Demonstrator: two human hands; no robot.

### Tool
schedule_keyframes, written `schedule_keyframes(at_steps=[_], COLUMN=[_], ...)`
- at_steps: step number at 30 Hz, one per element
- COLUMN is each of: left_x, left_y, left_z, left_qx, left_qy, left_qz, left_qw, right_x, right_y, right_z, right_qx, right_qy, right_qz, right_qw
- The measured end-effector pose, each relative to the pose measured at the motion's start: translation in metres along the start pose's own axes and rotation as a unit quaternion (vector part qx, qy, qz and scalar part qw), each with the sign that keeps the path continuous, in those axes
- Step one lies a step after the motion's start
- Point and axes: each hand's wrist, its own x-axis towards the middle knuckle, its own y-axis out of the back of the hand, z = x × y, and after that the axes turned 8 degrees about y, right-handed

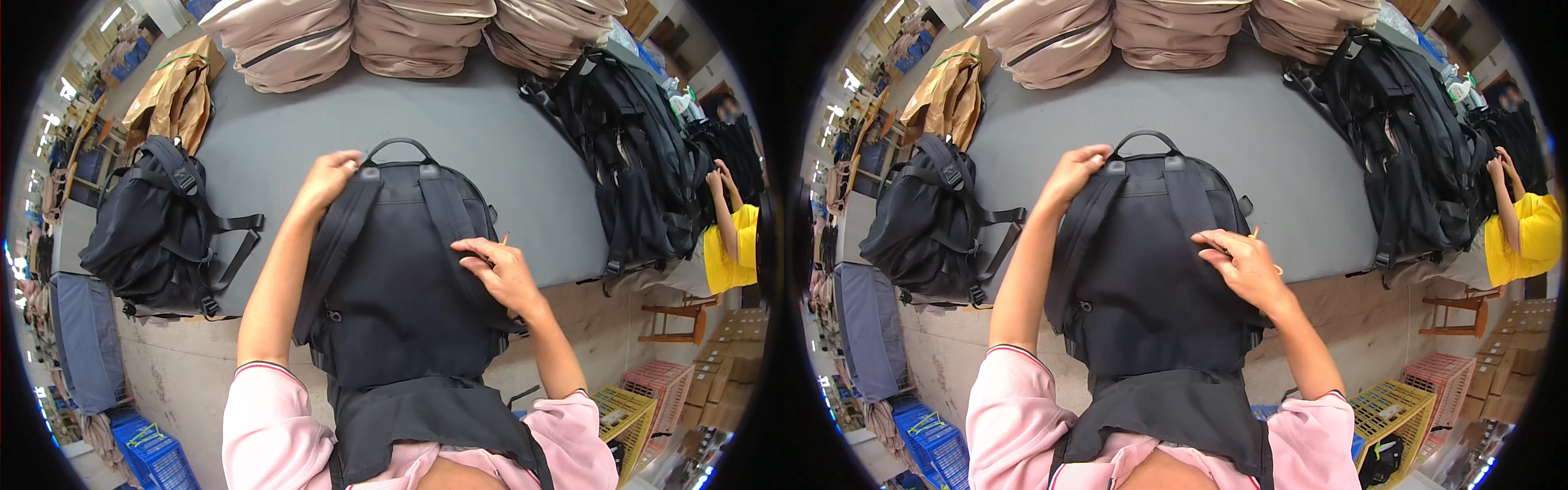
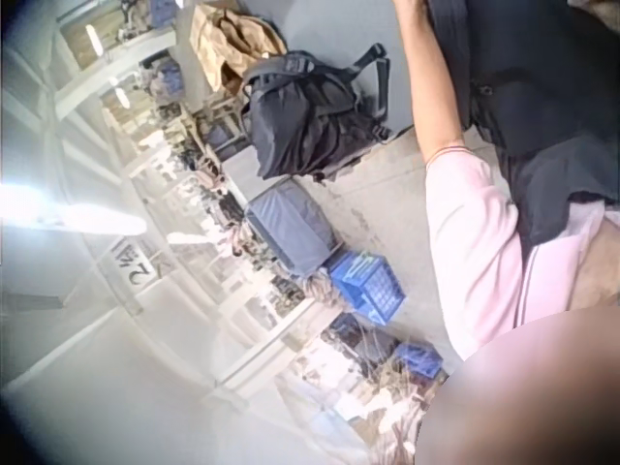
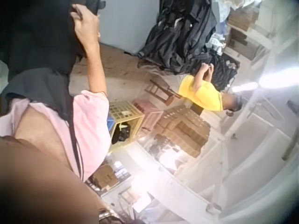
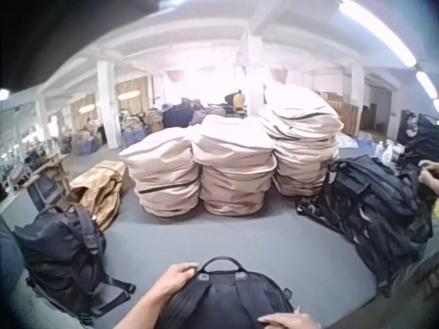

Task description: Trim loose threads from a backpack using small scissors.

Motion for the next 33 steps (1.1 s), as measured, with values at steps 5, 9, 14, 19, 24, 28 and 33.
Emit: schedule_keyframes(at_steps=[5, 9, 14, 19, 24, 28, 33], left_x=[0.009, -0.008, -0.019, -0.034, -0.035, -0.038, -0.039], left_y=[-0.012, 0.0, 0.007, 0.01, 0.003, 0.002, -0.002], left_z=[0.0, 0.022, 0.034, 0.038, 0.043, 0.042, 0.044], left_qx=[-0.065, -0.164, -0.182, -0.176, -0.192, -0.186, -0.165], left_qy=[0.091, 0.063, 0.038, 0.036, 0.053, 0.04, 0.023], left_qz=[-0.077, -0.144, -0.175, -0.146, -0.138, -0.117, -0.111], left_qw=[0.991, 0.974, 0.967, 0.973, 0.97, 0.975, 0.98], right_x=[0.054, 0.117, 0.161, 0.136, 0.117, 0.122, 0.124], right_y=[0.02, -0.006, -0.025, -0.026, -0.016, -0.02, -0.026], right_z=[-0.007, -0.02, 0.012, -0.022, -0.035, -0.045, -0.046], right_qx=[-0.14, -0.045, 0.037, -0.054, -0.116, -0.192, -0.289], right_qy=[0.08, 0.199, 0.075, 0.061, 0.103, 0.148, 0.205], right_qz=[0.122, 0.157, 0.087, 0.088, 0.121, 0.094, 0.108], right_qw=[0.979, 0.966, 0.993, 0.993, 0.98, 0.966, 0.929])
